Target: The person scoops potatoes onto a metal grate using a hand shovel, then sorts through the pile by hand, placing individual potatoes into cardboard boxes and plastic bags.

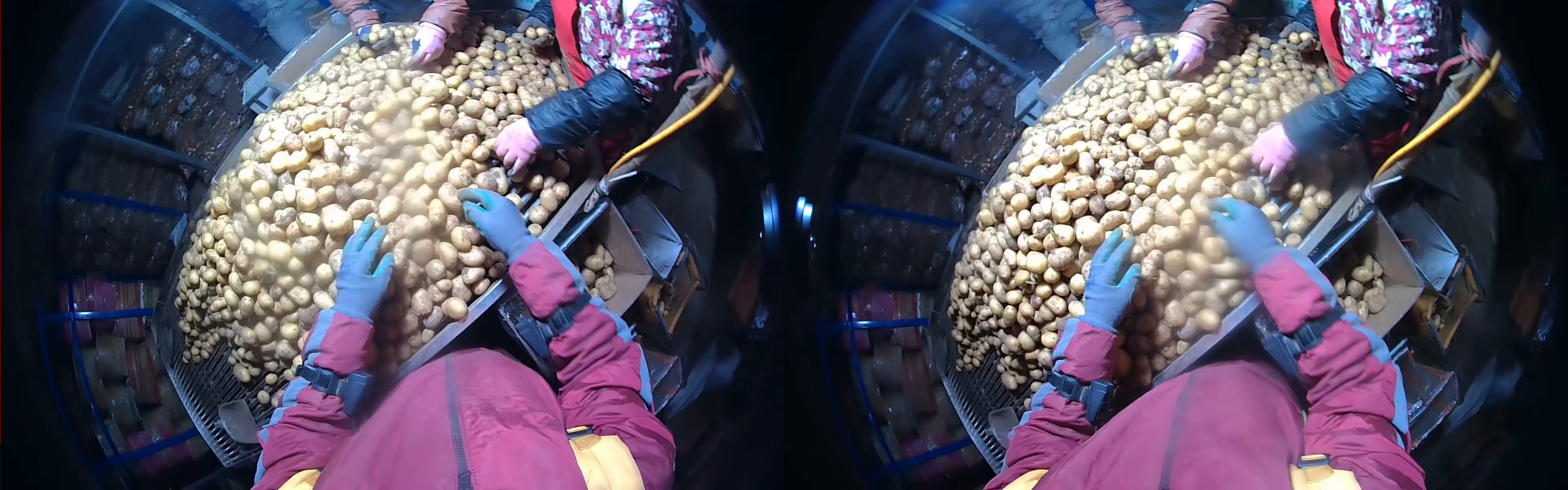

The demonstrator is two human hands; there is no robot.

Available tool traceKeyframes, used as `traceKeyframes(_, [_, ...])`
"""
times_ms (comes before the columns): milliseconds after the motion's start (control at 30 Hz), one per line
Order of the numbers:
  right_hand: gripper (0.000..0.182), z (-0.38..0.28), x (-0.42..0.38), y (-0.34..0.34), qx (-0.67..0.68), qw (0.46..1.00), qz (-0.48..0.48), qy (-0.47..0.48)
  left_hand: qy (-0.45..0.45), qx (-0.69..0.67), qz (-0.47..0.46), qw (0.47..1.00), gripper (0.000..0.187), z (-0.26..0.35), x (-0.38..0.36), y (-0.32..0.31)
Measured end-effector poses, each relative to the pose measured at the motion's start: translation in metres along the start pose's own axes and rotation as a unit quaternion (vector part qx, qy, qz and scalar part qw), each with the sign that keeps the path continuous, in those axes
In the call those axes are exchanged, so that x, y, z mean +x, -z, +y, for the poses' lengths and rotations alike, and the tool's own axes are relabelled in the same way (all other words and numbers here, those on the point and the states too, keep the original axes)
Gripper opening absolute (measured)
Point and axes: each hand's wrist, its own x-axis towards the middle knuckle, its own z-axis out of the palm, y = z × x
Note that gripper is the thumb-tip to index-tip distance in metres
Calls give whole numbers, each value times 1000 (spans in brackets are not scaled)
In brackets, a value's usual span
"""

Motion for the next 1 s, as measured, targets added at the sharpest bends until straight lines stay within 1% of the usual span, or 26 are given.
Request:
traceKeyframes(67, [35, 8, 32, -22, -154, 988, 8, 23, -8, 12, 4, 1000, 53, 6, 2, 1])
traceKeyframes(100, [41, 8, 45, -29, -184, 983, -1, 2, -20, 21, 1, 1000, 53, 6, 3, 2])
traceKeyframes(133, [46, 9, 55, -35, -215, 976, -9, -19, -18, 2, -7, 1000, 52, 7, 4, 5])
traceKeyframes(167, [53, 12, 55, -43, -281, 960, 18, -4, -6, -6, 5, 1000, 52, 10, 2, 11])
traceKeyframes(200, [54, 8, 60, -41, -284, 958, -12, -26, 7, -15, 15, 1000, 53, 13, -1, 15])
traceKeyframes(267, [56, -3, 71, -30, -293, 950, -73, -74, 2, 35, 81, 996, 53, 4, -4, 26])
traceKeyframes(300, [49, 1, 74, -27, -313, 946, -77, -42, -2, 59, 111, 992, 54, -4, -6, 35])
traceKeyframes(333, [45, 10, 78, -17, -214, 968, -114, -69, 2, 82, 128, 988, 58, -20, -6, 40])
traceKeyframes(367, [41, 17, 83, -5, -113, 978, -149, -95, 25, 126, 142, 982, 61, -31, -8, 47])
traceKeyframes(400, [37, 20, 88, 1, -10, 976, -182, -118, 47, 170, 155, 972, 63, -39, -12, 54])
traceKeyframes(433, [28, -2, 70, 5, 260, 920, -110, -270, 69, 181, 160, 968, 65, -52, -16, 58])
traceKeyframes(467, [34, 23, 66, 10, 372, 892, -104, -235, 92, 191, 166, 963, 67, -63, -21, 60])
traceKeyframes(500, [37, 33, 63, 26, 431, 861, -140, -232, 77, 219, 130, 964, 70, -67, -26, 63])
traceKeyframes(533, [40, 30, 61, 33, 488, 823, -176, -230, 80, 224, 133, 962, 71, -70, -28, 58])
traceKeyframes(567, [44, 26, 60, 37, 519, 797, -179, -252, 83, 230, 136, 960, 72, -72, -30, 49])
traceKeyframes(600, [48, 3, 60, 40, 549, 769, -181, -271, 84, 237, 140, 958, 73, -73, -30, 43])
traceKeyframes(633, [46, -10, 62, 38, 519, 798, -151, -266, 92, 239, 131, 958, 75, -71, -27, 43])
traceKeyframes(700, [39, -15, 77, 20, 382, 889, -76, -239, 83, 227, 136, 961, 75, -72, -26, 43])
traceKeyframes(733, [35, -19, 88, 11, 309, 924, -37, -222, 78, 221, 139, 962, 75, -72, -26, 43])
traceKeyframes(767, [23, -24, 101, 7, 180, 970, -75, -149, 85, 223, 137, 961, 75, -70, -25, 43])
traceKeyframes(800, [18, -42, 104, -8, 155, 966, -66, -195, 91, 225, 136, 961, 75, -67, -23, 44])
traceKeyframes(833, [19, -53, 110, -21, 48, 991, -77, -102, 97, 228, 135, 960, 75, -66, -22, 45])
traceKeyframes(867, [20, -62, 117, -32, -61, 994, -86, -6, 93, 227, 136, 960, 75, -66, -22, 45])
traceKeyframes(900, [23, -65, 125, -44, -162, 982, -92, 14, 90, 227, 139, 960, 75, -67, -22, 45])
traceKeyframes(967, [32, -57, 137, -67, -358, 927, -101, 52, 88, 227, 141, 960, 74, -69, -23, 44])
traceKeyframes(1000, [33, -49, 138, -74, -386, 916, -89, 61, 88, 228, 142, 959, 74, -69, -23, 44])
